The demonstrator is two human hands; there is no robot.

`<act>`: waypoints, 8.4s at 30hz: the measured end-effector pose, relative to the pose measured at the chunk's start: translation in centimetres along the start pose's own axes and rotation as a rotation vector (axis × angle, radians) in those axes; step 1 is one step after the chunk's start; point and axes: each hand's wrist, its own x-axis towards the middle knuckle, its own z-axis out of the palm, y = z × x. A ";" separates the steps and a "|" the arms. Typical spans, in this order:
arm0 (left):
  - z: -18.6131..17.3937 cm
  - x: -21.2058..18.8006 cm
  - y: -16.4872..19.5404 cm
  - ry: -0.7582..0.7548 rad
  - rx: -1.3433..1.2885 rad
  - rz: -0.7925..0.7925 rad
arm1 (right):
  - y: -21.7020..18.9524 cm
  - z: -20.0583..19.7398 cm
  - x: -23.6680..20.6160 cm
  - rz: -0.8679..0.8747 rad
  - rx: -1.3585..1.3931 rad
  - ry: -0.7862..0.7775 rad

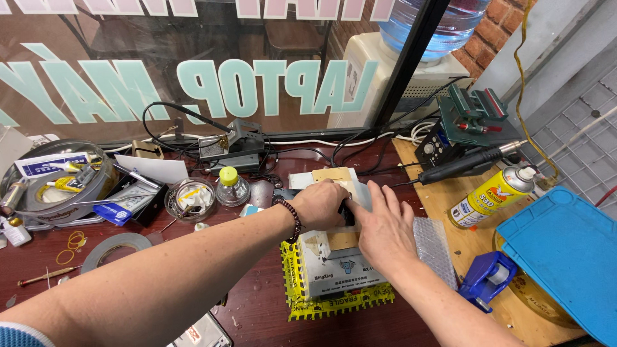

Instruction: The person works at a repair bench fitting a phone screen onto a phone frame held in a jig. They press and align the screen, peel adhesive backing strips, wipe the screen surface, and press along the edges to seat the display assembly.

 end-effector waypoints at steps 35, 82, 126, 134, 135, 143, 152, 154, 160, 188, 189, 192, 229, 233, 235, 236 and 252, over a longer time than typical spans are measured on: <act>-0.2 -0.1 0.5 -0.013 0.051 -0.011 | -0.6 -0.2 -0.4 0.046 -0.069 -0.119; 0.1 0.2 0.4 -0.020 0.053 -0.008 | -0.3 -0.5 -1.2 0.061 0.041 -0.056; -0.7 -0.6 1.0 -0.060 0.050 -0.053 | -0.4 -0.4 -1.4 -0.010 -0.056 -0.102; -0.4 -0.4 1.0 -0.034 0.079 -0.039 | 0.1 -0.5 -0.3 0.101 0.083 -0.032; -0.4 -0.3 0.9 -0.030 0.088 -0.025 | 0.2 -0.4 -0.1 0.126 0.103 -0.019; -0.2 -0.2 0.7 -0.050 0.059 -0.041 | -0.2 1.0 -1.8 -0.001 -0.022 -0.007; -0.2 -0.1 0.6 -0.049 0.062 -0.031 | -0.2 -0.4 -0.1 0.032 0.042 -0.067; -0.1 -0.2 0.7 -0.044 0.068 -0.023 | -0.7 -0.6 -0.3 0.007 0.006 -0.093; 0.1 -0.1 0.5 -0.022 0.041 -0.019 | -1.2 -1.0 -1.2 -0.018 -0.066 -0.104; 1.6 1.4 -0.4 -0.089 0.108 -0.048 | 1.1 1.0 -0.1 0.042 0.068 -0.033; 1.8 1.5 -0.3 -0.094 0.131 -0.048 | 0.9 0.9 -0.2 0.039 0.028 -0.050; 1.9 1.1 -0.4 -0.070 0.093 -0.052 | 0.4 0.6 -0.4 0.014 0.023 -0.042; 1.5 0.8 0.0 -0.052 0.095 -0.069 | -0.8 -0.4 -0.7 0.002 -0.022 -0.040; 1.6 0.9 -0.1 -0.045 0.093 -0.068 | -1.0 -0.8 0.2 0.053 0.022 -0.041; 1.8 0.9 -0.2 -0.037 0.094 -0.059 | -1.0 -0.8 0.4 0.062 0.015 -0.047; 1.9 1.0 -0.2 -0.024 0.095 -0.040 | -0.9 -0.7 0.4 0.051 -0.003 -0.043; 1.4 1.2 -0.1 -0.056 0.070 -0.062 | 3.4 1.4 0.7 0.104 0.147 0.025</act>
